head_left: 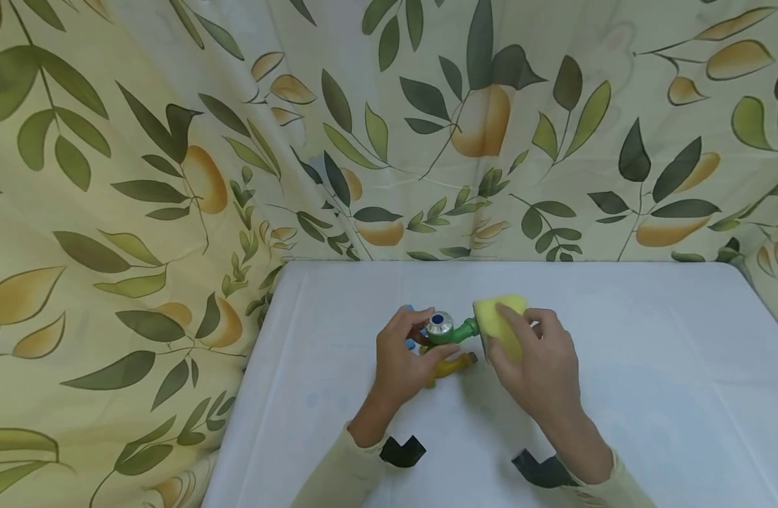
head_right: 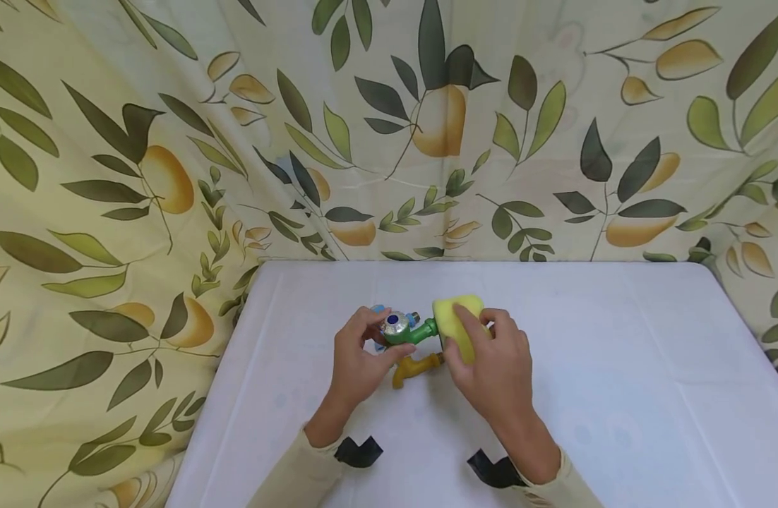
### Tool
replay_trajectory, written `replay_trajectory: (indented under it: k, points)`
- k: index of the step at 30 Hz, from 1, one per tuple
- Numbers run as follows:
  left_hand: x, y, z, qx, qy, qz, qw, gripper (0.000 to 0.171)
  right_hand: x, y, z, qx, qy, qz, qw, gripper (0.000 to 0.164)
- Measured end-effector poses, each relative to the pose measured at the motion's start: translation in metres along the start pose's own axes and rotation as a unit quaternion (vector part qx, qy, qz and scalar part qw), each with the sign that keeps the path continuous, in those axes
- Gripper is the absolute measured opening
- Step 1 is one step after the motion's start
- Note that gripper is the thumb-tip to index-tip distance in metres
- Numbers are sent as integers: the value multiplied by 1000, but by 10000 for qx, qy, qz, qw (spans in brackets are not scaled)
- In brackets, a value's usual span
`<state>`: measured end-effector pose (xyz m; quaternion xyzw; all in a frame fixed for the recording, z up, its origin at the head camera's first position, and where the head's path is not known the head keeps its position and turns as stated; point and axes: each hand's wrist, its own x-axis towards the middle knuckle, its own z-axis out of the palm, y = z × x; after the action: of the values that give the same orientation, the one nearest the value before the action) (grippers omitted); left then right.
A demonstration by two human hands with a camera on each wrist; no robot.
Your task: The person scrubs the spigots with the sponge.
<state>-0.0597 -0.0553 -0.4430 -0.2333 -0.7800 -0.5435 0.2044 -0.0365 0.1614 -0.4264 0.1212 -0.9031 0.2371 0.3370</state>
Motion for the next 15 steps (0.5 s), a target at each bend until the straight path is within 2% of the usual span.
replay_trajectory:
  k: [2,4,6,9,15]
  points:
    - [0,1,-2,-561,10,-546,9969,54,-3,1,2,108,246,-18,9996,41]
    - [1,3,-4,-945,-17,-876,9917,53,-4,1,3,211,530,-56,9984,42]
    - [2,5,-4,-1223,-28,-1118,9862,52,-5,2,3,340,761,74,9965,44]
    - [3,8,-4,-1425,-37,-1323,9809,51,-6,-1,4,606,914,280,9936,45]
    - [3,9,-4,-1617,59,-1392,9770,47,-8,-5,7,671,683,-581,9937,44]
